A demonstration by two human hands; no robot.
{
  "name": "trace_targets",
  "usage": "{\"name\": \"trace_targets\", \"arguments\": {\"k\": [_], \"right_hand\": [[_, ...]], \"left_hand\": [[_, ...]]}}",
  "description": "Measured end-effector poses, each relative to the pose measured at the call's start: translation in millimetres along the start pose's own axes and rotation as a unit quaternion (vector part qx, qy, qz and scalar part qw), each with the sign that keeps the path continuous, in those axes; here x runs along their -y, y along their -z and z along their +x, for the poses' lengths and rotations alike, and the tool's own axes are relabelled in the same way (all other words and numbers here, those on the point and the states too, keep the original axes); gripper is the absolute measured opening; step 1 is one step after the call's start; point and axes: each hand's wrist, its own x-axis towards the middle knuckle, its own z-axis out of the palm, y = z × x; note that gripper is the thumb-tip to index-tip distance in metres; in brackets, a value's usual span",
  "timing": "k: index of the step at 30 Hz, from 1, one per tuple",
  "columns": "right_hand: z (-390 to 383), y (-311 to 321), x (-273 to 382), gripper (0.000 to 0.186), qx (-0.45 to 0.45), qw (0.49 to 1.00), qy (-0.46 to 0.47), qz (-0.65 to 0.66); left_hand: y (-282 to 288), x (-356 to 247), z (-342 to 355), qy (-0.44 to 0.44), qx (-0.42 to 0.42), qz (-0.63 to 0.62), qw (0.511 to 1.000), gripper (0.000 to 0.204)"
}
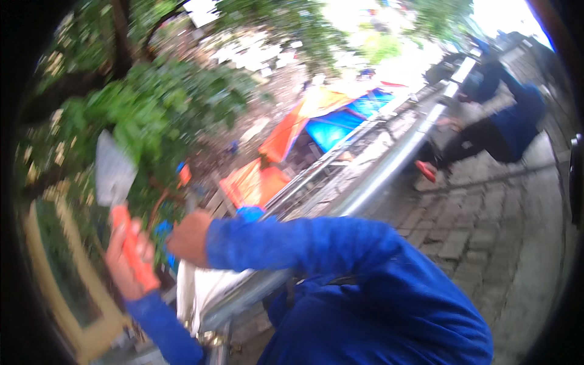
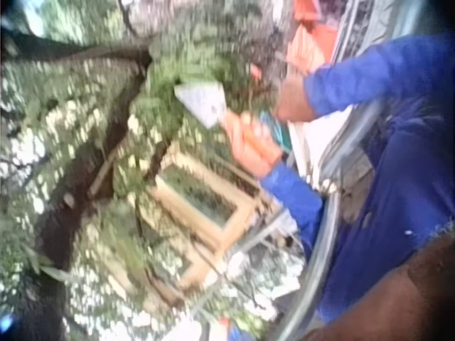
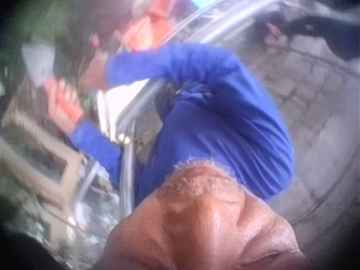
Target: The person applies mortar to a brick wall using a trowel and hawk while standing on scaffolding. They scoop mortar from a bucket, spread it onto the wall surface, and smooth it with the trowel. Another worker is visible nearby performing similar tasks.
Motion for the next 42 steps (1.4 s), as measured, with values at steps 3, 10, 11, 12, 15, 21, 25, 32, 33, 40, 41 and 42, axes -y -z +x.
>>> {"name": "trace_targets", "arguments": {"k": [3, 10, 11, 12, 15, 21, 25, 32, 33, 40, 41, 42], "right_hand": [[12, -16, 0, 0.007, -0.042, 0.998, 0.001, -0.041], [6, 0, -1, 0.010, -0.011, 0.999, -0.008, -0.044], [5, 4, 0, 0.010, -0.009, 0.999, -0.003, -0.035], [6, 5, 1, 0.010, -0.008, 0.999, 0.000, -0.036], [3, 3, 1, 0.012, -0.005, 0.999, -0.015, -0.033], [6, 3, 2, 0.015, 0.001, 1.000, -0.015, -0.027], [8, 9, 2, 0.019, 0.029, 0.998, -0.049, -0.017], [2, 21, 6, 0.022, 0.039, 0.998, -0.048, 0.002], [2, 22, 7, 0.023, 0.041, 0.998, -0.047, 0.003], [2, 15, 6, 0.018, 0.006, 1.000, -0.018, -0.022], [2, 14, 6, 0.017, -0.001, 1.000, -0.019, -0.023], [3, 12, 7, 0.017, -0.007, 0.999, -0.020, -0.024]], "left_hand": [[5, -3, 1, -0.021, -0.024, 0.015, 0.999, 0.044], [-19, 3, -4, -0.046, -0.064, 0.053, 0.995, 0.040], [-17, 1, -5, -0.033, -0.086, 0.050, 0.995, 0.041], [-15, 1, -6, -0.036, -0.085, 0.047, 0.995, 0.040], [-15, 4, -1, -0.031, -0.074, 0.044, 0.996, 0.038], [-20, 0, -9, -0.029, -0.054, 0.045, 0.997, 0.029], [-36, -12, -21, 0.014, -0.029, 0.045, 0.998, 0.016], [-24, -13, -17, 0.039, -0.051, 0.051, 0.997, 0.015], [-30, -11, -20, 0.024, -0.054, 0.042, 0.997, 0.015], [-36, -10, -24, 0.008, -0.064, 0.034, 0.997, 0.017], [-33, -10, -24, 0.009, -0.062, 0.034, 0.997, 0.017], [-29, -11, -22, 0.010, -0.061, 0.034, 0.997, 0.018]]}}
